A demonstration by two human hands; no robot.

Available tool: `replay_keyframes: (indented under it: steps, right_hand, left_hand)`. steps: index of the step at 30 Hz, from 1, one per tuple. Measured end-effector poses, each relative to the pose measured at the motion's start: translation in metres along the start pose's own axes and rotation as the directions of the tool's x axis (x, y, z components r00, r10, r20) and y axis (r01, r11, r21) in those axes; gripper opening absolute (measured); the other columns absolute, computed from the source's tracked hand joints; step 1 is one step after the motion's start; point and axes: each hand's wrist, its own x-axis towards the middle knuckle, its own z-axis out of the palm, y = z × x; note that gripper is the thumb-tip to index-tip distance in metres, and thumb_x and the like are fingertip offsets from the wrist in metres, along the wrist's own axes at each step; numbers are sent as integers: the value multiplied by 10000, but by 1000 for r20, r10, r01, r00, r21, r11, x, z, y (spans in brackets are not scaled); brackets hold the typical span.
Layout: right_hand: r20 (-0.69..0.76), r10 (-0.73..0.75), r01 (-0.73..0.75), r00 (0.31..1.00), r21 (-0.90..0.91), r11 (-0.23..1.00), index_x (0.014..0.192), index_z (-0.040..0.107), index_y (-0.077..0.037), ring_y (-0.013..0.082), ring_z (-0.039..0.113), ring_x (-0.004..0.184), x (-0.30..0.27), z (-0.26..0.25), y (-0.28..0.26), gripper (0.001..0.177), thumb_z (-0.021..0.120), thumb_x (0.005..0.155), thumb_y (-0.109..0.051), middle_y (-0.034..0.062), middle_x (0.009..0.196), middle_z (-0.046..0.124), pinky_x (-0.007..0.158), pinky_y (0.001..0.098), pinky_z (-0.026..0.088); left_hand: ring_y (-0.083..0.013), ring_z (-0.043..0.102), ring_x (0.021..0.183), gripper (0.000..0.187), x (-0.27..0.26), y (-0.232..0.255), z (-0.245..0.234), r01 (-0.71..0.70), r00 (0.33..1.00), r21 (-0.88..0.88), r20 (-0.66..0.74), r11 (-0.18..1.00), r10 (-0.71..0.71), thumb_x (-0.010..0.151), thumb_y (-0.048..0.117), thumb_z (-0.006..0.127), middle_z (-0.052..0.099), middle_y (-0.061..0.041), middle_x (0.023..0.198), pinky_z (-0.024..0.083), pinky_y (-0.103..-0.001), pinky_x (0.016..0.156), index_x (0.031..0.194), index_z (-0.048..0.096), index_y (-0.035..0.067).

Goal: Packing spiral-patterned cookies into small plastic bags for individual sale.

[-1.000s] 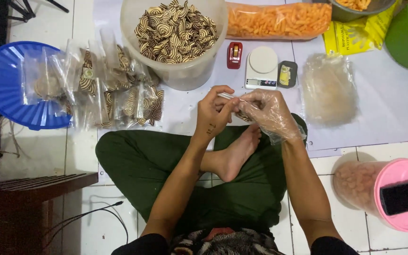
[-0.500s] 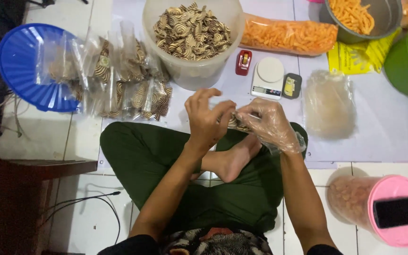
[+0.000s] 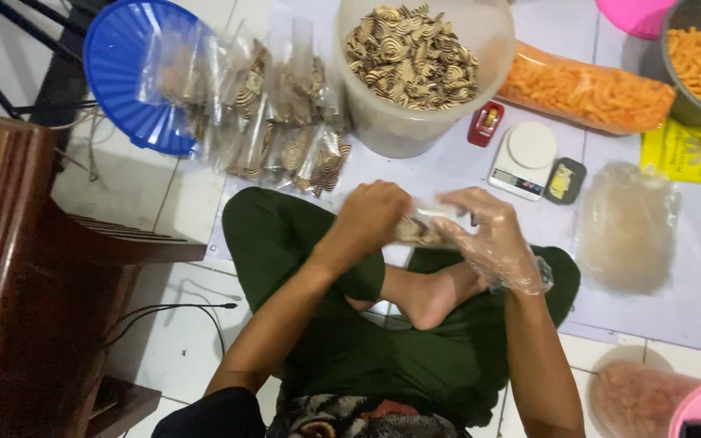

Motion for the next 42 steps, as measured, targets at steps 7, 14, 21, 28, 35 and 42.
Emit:
replay_keyframes:
  steps: [7, 14, 21, 28, 35, 42]
  right_hand:
    - [-115, 138, -124, 984, 118, 985, 1308, 662, -5, 250, 667, 958, -16, -14, 52, 465, 798, 867, -59, 191, 1170, 718, 768, 336, 524]
    - [4, 596, -596, 803, 0, 803, 1326, 650, -9, 250, 671, 935, -43, -25, 98, 451, 708, 892, -116, 176, 1096, 708, 792, 349, 546]
    - [56, 762, -760, 645, -55, 647, 1327, 674, 3, 285, 667, 894, -45, -24, 89, 437, 704, 907, -113, 186, 1049, 727, 790, 377, 527]
    - [148, 787, -776, 599, -135, 617, 1371, 643, -22, 299, 716, 933, -32, -29, 94, 491, 678, 905, -175, 192, 1091, 750, 829, 375, 546]
    - [28, 696, -665, 717, -271, 696, 1373, 651, -66, 280, 686, 949, -54, -73, 159, 480, 682, 923, -229, 156, 1121, 745, 860, 374, 541]
    - [-490, 328, -560, 808, -464, 687, 1220, 731, 99, 399, 664, 945, -107, -153, 275, 346, 732, 991, -160, 252, 1105, 717, 868, 445, 515]
  left_hand:
    - [-578, 610, 770, 160, -27, -159, -130, 584, 812, 134, -112, 801, -573, 992, 47, 547, 626, -286, 725, 417, -668, 740, 925, 663, -40]
    - [-229, 731, 554, 94, -26, -295, -220, 759, 520, 302, -815, 577, -257, 943, 104, 642, 759, -75, 705, 587, -385, 511, 896, 720, 80]
    - [-405, 728, 594, 162, 7, -415, -216, 870, 430, 290, -842, 398, -327, 841, 273, 761, 771, -146, 746, 552, -522, 514, 860, 802, 118]
    - [-385, 740, 663, 212, -22, -490, -145, 834, 549, 429, -578, 348, -604, 832, 265, 815, 753, -168, 805, 595, -481, 548, 835, 756, 62]
    - [-371, 723, 680, 411, -33, -446, -163, 817, 563, 303, -603, 491, -564, 1025, 415, 684, 742, -191, 821, 581, -481, 612, 975, 733, 10]
    - [-423, 669, 1112, 286, 3, -303, -182, 517, 642, 163, -723, 841, -254, 1164, 197, 598, 621, -293, 1197, 561, -546, 926, 1295, 540, -51]
